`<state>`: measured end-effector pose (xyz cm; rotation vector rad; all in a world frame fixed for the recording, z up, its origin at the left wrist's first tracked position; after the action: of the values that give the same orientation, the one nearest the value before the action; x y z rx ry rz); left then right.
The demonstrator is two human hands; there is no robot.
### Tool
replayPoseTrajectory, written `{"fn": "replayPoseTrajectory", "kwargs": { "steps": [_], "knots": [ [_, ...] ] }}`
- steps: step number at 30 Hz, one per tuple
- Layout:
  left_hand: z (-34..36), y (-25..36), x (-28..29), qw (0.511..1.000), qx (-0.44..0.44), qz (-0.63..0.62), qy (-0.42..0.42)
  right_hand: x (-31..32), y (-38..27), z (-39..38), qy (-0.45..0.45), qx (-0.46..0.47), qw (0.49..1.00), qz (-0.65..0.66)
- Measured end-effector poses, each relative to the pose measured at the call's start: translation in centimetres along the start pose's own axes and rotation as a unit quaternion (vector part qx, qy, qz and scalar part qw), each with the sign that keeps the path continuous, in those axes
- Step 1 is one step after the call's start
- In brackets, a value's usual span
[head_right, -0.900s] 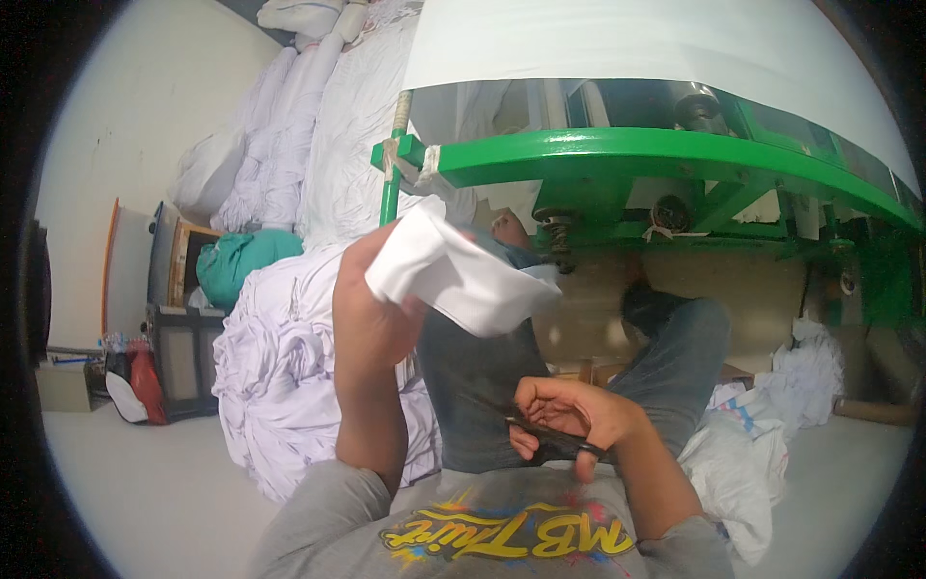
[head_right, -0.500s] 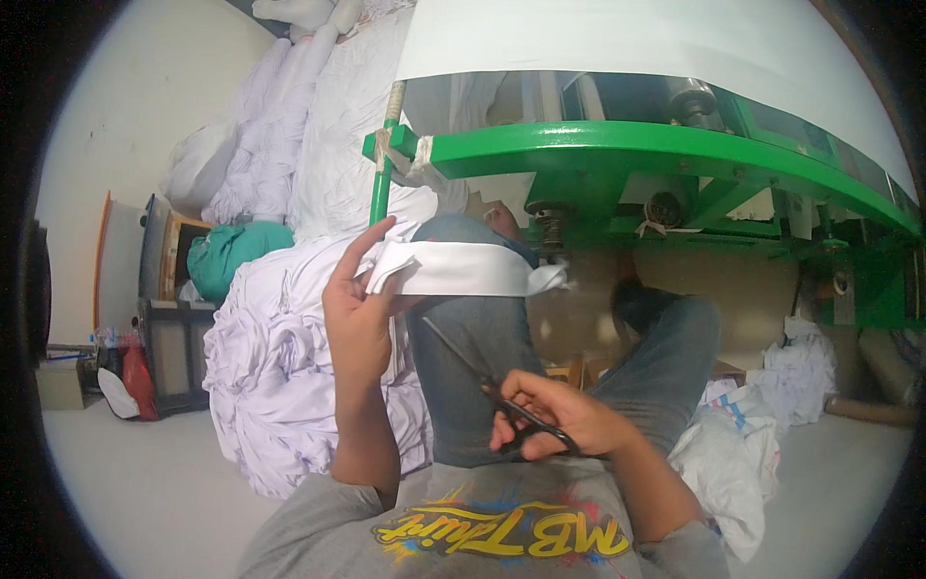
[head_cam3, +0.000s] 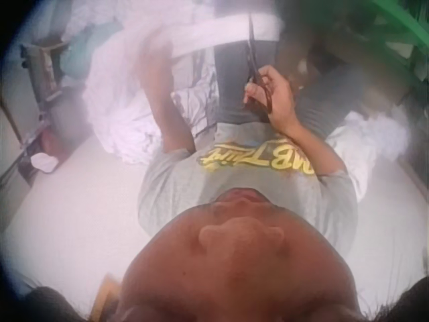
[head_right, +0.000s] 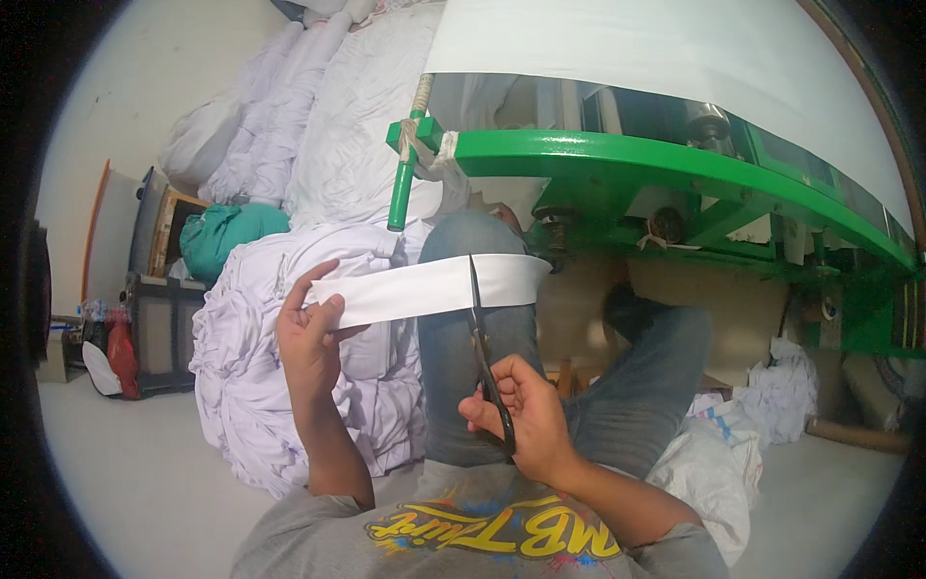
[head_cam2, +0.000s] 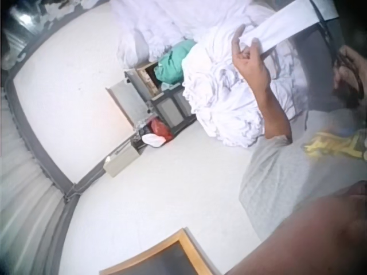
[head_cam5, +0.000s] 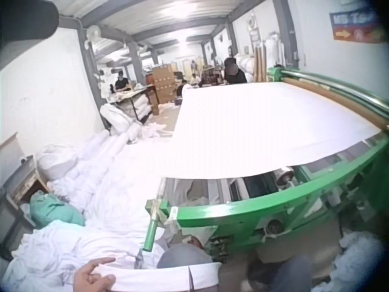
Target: The person using shears cuts a strip of white fabric, then secures the fabric to a large green roller machine by wrapping it around a pole. The person then guides a large sheet of white fabric as it feeds through the rollers of the printing machine, smoothing the surface with their hands.
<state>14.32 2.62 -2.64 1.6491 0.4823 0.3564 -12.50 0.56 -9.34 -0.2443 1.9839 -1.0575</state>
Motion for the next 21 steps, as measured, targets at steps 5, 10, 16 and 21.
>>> {"fn": "replayPoseTrajectory", "kwargs": {
  "steps": [5,10,16,21],
  "knots": [
    [0.2,-1.1,1.0,0.998,0.021,-0.006,-0.062,-0.1,0.1,0.5,0.036,-0.027,0.998,-0.037],
    [0.3,-0.7,1.1,0.997,0.030,0.017,-0.062,0.3,-0.9,0.1,0.072,-0.071,0.988,-0.117],
    [0.2,-0.6,0.8,0.995,0.029,0.028,-0.087,0.5,-1.2,1.0,0.065,-0.056,0.992,-0.095],
    [0.5,-0.7,2.9,0.997,-0.003,0.034,-0.070,0.3,-5.4,-0.1,0.086,-0.035,0.870,-0.485]
  ]
}}
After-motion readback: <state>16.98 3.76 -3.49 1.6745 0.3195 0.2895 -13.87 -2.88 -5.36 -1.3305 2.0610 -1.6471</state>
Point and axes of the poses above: each hand's wrist, its own z-axis towards the middle knuckle, its own x-axis out of the back of the hand, y = z × x, the point moved 10 cm from there along z, towards the middle knuckle, and after that the axes turned 8 degrees about -y, right-handed, at the moved point
